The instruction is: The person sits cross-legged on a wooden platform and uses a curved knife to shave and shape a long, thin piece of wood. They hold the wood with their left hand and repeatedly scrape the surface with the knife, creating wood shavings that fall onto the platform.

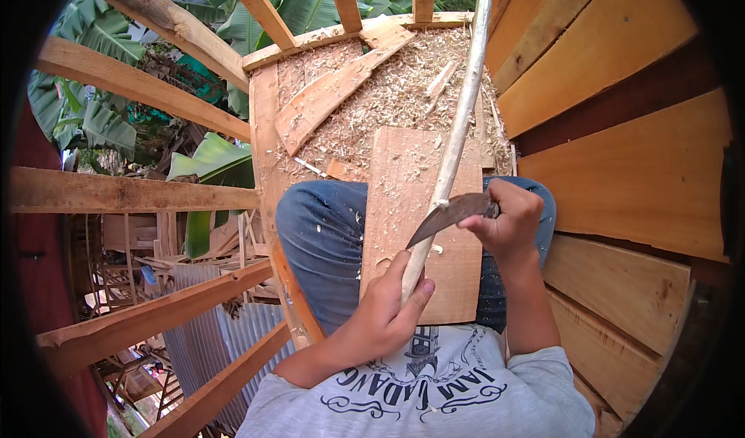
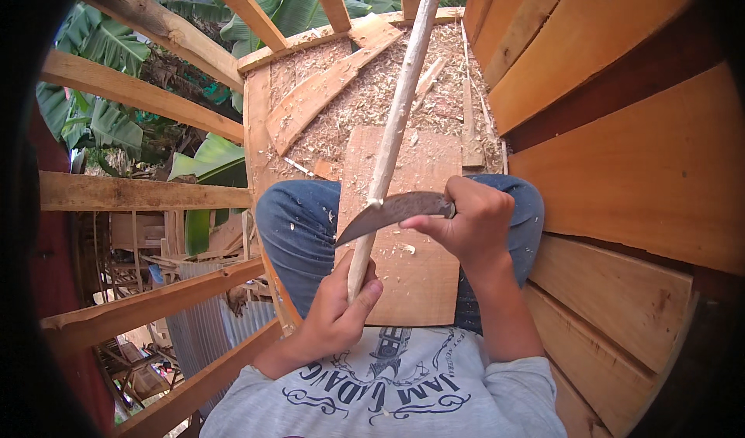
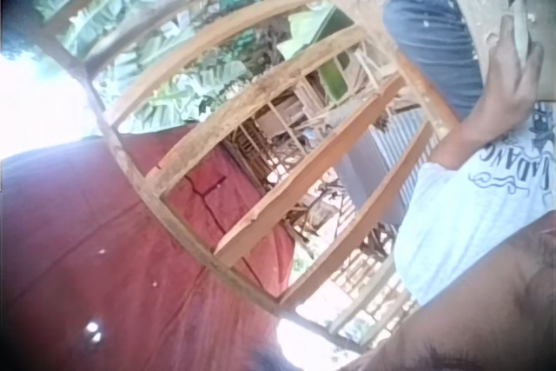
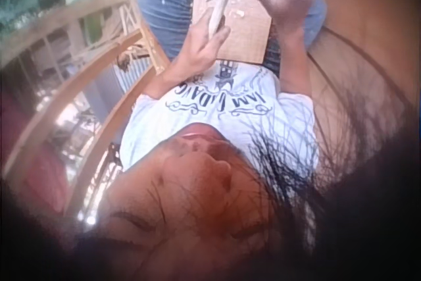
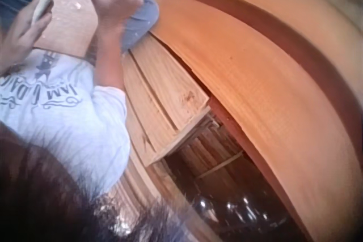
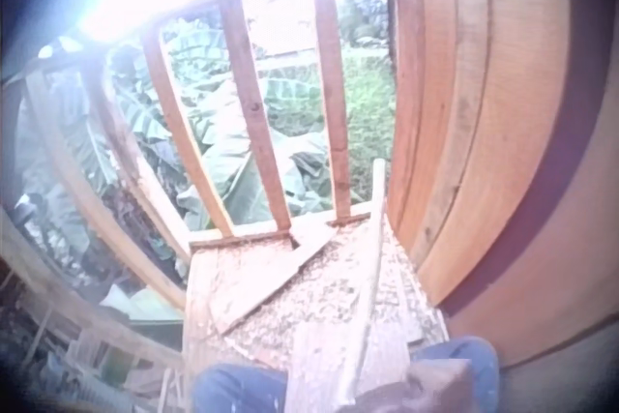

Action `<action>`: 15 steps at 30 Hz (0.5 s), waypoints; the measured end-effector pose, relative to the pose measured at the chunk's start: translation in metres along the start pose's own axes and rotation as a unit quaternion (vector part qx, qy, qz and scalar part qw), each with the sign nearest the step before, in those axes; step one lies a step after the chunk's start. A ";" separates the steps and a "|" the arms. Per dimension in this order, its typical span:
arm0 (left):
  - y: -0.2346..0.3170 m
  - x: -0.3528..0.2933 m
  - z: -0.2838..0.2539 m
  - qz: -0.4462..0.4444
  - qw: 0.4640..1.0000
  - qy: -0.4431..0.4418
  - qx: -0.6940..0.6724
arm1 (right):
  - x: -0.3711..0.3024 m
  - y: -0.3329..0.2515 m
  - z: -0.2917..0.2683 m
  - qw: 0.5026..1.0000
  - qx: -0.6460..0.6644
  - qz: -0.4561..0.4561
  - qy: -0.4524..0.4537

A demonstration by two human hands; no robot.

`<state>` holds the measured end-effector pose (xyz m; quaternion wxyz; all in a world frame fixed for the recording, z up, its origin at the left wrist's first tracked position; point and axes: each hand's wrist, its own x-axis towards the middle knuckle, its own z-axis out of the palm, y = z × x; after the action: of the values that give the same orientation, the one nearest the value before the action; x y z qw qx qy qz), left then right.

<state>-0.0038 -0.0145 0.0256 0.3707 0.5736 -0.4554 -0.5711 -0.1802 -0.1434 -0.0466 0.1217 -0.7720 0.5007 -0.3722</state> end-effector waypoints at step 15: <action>-0.012 -0.002 0.005 0.029 0.995 0.015 0.094 | -0.024 -0.021 -0.005 0.997 0.031 -0.014 -0.069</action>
<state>-0.0073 -0.0088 0.0144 0.3379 0.6010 -0.5178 -0.5065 -0.1751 -0.1124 -0.0419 0.1747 -0.7989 0.4682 -0.3346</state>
